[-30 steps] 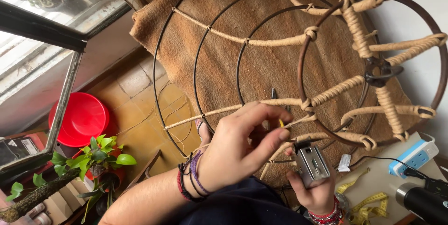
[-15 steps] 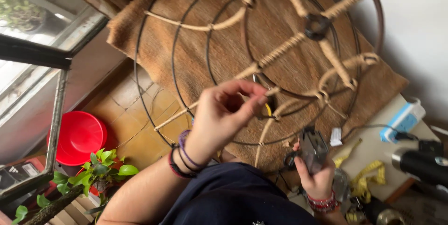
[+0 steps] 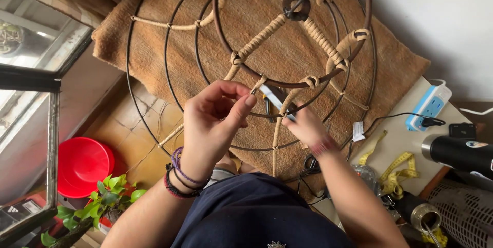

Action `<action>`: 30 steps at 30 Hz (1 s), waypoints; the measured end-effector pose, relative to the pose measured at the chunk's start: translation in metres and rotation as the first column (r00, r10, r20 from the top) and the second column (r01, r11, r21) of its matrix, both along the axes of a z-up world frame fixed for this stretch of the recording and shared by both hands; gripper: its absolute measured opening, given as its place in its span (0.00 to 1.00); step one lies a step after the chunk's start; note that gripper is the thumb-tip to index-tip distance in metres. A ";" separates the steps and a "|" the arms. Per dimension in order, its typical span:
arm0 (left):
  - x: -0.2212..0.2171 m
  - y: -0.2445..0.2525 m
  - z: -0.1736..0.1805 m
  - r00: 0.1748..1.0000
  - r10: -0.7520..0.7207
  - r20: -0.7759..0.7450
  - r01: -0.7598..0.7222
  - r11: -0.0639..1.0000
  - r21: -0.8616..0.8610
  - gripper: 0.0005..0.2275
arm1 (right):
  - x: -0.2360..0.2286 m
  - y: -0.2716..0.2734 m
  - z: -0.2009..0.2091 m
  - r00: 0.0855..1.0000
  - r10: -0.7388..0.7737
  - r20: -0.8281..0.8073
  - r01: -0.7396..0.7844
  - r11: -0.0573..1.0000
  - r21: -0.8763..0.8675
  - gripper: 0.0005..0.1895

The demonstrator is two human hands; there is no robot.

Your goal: Assembling a decorative wire frame by wrapping it with rope and securing it with pliers and a staple gun

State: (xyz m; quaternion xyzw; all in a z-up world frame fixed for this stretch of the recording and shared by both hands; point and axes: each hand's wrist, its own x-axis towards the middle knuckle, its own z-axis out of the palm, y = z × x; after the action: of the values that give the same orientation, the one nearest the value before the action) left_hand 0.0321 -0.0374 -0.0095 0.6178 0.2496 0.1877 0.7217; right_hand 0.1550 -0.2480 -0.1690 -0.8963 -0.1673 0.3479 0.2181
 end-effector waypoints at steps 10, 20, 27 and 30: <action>0.001 0.003 0.006 0.998 0.057 -0.027 -0.056 0.997 0.044 0.08 | 0.023 0.076 -0.216 0.947 0.143 0.288 -0.239 0.912 0.333 0.36; -0.005 0.001 0.002 0.998 0.047 -0.029 -0.045 0.997 0.060 0.08 | -0.006 0.046 -0.211 0.636 0.458 0.621 -0.176 0.870 -0.461 0.59; -0.011 0.006 0.014 0.996 0.091 -0.006 -0.088 0.984 0.157 0.06 | 0.007 0.034 -0.106 0.916 0.154 0.371 -0.034 0.950 -0.309 0.25; -0.014 0.011 0.017 0.997 0.071 0.038 -0.076 0.986 0.148 0.05 | 0.006 -0.010 -0.002 0.993 0.116 0.029 -0.102 0.948 -0.301 0.21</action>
State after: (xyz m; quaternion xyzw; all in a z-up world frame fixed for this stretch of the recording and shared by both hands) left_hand 0.0179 -0.0262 0.0076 0.6574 0.2458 0.2424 0.6699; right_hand 0.1605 -0.2577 -0.1710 -0.9162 -0.1669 0.3598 0.0565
